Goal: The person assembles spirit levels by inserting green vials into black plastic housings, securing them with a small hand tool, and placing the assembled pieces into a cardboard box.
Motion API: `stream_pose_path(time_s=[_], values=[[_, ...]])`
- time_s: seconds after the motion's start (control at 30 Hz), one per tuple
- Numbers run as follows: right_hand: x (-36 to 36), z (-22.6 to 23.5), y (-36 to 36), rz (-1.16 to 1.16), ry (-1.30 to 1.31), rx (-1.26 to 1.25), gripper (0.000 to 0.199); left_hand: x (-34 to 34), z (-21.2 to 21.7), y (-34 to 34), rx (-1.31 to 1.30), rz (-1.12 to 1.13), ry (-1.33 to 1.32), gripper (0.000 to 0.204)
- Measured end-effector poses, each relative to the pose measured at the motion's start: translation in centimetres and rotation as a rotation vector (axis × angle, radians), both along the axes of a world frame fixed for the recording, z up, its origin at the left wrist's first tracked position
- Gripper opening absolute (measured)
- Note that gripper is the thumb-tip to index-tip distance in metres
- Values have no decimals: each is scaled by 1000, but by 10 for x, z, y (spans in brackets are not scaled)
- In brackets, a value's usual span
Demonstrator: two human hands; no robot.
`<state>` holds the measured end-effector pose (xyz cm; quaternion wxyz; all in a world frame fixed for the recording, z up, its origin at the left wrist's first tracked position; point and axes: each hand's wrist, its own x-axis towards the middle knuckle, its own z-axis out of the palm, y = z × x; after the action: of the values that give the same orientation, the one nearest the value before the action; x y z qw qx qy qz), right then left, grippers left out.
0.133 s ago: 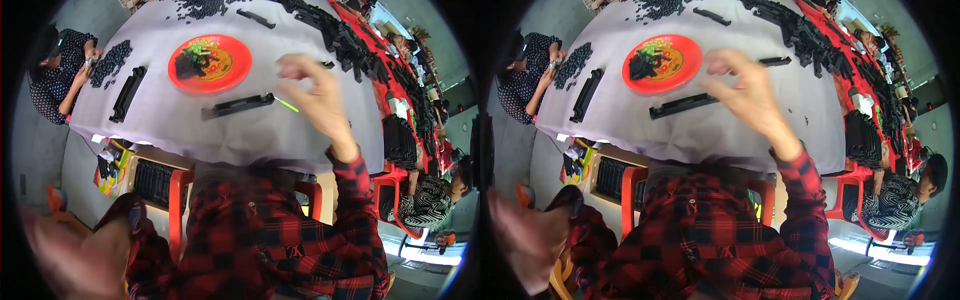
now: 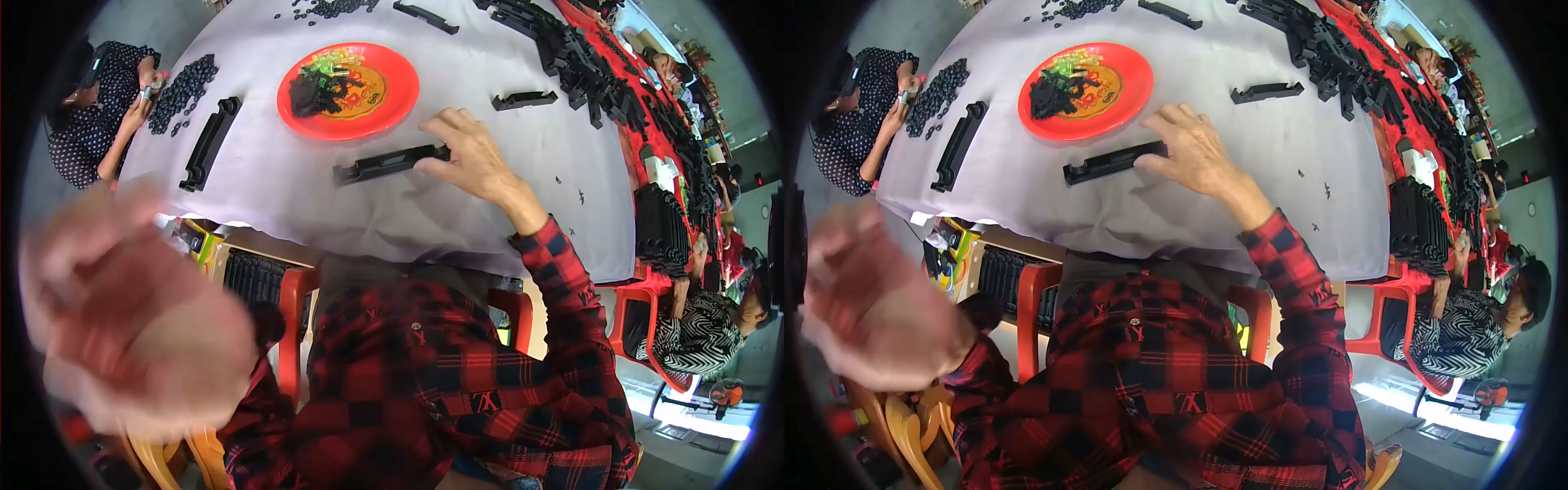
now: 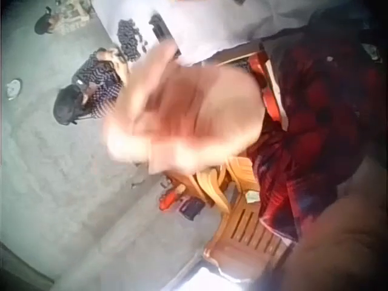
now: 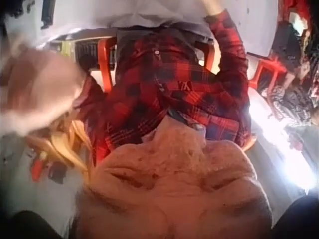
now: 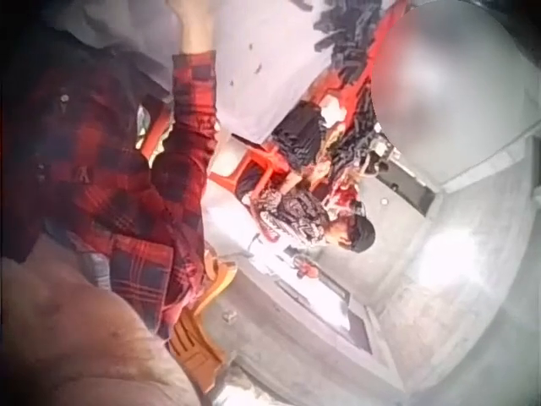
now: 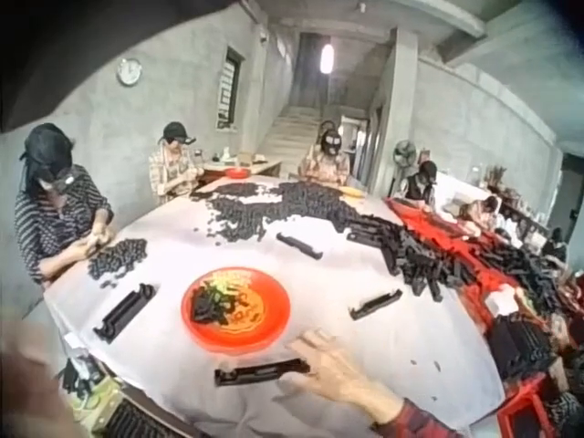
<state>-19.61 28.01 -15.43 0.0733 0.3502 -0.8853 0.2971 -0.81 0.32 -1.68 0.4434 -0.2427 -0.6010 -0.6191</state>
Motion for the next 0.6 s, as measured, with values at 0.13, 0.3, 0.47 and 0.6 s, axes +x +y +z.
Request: stream_pose_path(time_s=[0.13,0.3,0.47,0.6], values=[[-12,-38,5,25,169,230,44,-61,-82,35,396,-140,-313,28],[-10,-53,2,16,159,249,37,-83,-155,36,345,-110,-707,24],[12,-45,9,-28,141,153,37,-95,-202,31,233,34,-886,35],[21,-47,27,-63,128,101,34,-106,-219,36,59,68,-922,48]])
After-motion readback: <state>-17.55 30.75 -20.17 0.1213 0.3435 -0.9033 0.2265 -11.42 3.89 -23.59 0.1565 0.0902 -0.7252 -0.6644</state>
